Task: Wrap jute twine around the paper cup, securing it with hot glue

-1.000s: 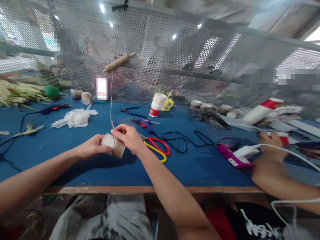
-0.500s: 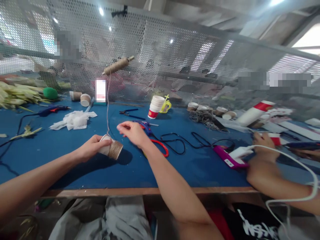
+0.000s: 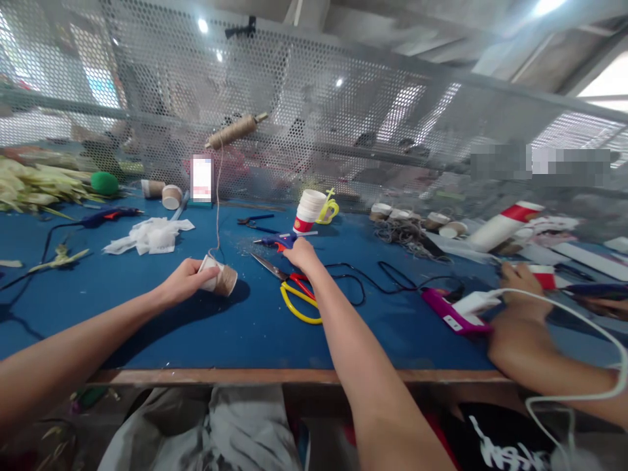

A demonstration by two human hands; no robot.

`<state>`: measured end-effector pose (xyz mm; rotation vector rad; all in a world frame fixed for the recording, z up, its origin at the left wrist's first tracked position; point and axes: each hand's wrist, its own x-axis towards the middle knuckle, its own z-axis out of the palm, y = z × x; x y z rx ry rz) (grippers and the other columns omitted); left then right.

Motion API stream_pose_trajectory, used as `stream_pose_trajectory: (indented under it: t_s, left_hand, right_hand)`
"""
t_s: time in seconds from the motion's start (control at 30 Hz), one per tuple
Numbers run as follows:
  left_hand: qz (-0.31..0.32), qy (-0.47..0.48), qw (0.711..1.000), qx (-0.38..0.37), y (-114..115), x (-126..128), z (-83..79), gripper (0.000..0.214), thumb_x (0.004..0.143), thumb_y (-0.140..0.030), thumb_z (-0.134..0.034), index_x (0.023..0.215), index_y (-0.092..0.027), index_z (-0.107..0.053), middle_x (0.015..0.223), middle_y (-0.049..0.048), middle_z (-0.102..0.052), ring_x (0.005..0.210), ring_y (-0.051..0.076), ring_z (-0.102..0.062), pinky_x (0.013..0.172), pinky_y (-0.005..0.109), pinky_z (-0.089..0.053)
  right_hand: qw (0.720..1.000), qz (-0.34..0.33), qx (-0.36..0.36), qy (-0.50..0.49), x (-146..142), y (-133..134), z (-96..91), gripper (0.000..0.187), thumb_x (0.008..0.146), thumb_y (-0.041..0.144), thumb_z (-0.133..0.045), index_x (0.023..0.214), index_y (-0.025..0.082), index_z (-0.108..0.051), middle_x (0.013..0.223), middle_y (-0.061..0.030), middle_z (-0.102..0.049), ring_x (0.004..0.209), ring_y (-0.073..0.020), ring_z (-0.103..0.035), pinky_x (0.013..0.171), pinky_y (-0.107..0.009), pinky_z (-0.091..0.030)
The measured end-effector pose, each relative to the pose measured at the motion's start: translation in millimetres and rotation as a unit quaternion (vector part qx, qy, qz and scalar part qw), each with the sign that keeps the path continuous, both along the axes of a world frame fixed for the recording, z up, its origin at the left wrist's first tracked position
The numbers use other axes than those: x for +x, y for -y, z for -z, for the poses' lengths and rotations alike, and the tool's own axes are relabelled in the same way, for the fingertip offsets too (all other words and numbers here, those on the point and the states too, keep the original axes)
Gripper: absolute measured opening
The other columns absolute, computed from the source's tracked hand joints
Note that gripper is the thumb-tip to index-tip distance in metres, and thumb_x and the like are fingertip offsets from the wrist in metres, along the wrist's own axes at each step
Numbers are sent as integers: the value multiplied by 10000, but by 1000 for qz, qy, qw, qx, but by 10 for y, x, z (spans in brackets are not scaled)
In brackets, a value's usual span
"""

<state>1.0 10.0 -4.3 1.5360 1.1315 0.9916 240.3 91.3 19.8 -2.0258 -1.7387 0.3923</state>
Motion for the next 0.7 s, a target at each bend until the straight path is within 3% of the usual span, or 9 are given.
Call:
stream_pose_trajectory:
  t_s: [0.17,0.23,0.33,0.47,0.7]
  left_hand:
    - [10,-9,1000,0,-5,-6,-19,279,657,-365,-549,584,-108,-628,528,-7,-565,513,101,-458,518,199,-351]
    - [13,-12,1000,-1,-9,-13,-18,287,657,-372,-551,589,-105,-631,527,-6,-568,516,104,-466,518,199,-354]
    - [27,-17,999,11,-7,-23,-15,293,670,-376,-547,591,-108,-636,535,0,-582,531,114,-485,523,199,-362]
    - [42,-17,999,23,-10,-27,-7,288,681,-374,-546,623,-112,-651,583,10,-612,559,122,-504,534,198,-371]
    - [16,-17,1000,1,-63,-44,41,333,685,-404,-531,656,-91,-642,553,2,-567,523,104,-458,527,205,-342]
  right_hand:
    - [988,-64,16,-141,-40,309,-272,191,700,190,-574,877,146,-522,693,-41,-618,578,-120,-585,534,-242,-486]
    - [953,-124,-13,-278,-85,460,-352,163,679,238,-611,782,146,-523,653,-41,-602,548,-117,-568,512,-246,-487]
    - [916,-176,-25,-359,-188,651,-375,174,646,242,-640,740,147,-529,586,-20,-579,496,-109,-539,457,-239,-460]
    - [912,-218,-26,-348,-288,805,-323,168,680,262,-606,778,131,-570,477,21,-518,409,-81,-457,366,-203,-355]
    - [944,-237,-41,-227,-266,916,-340,249,690,336,-611,548,146,-531,356,43,-431,340,-70,-396,395,-221,-340]
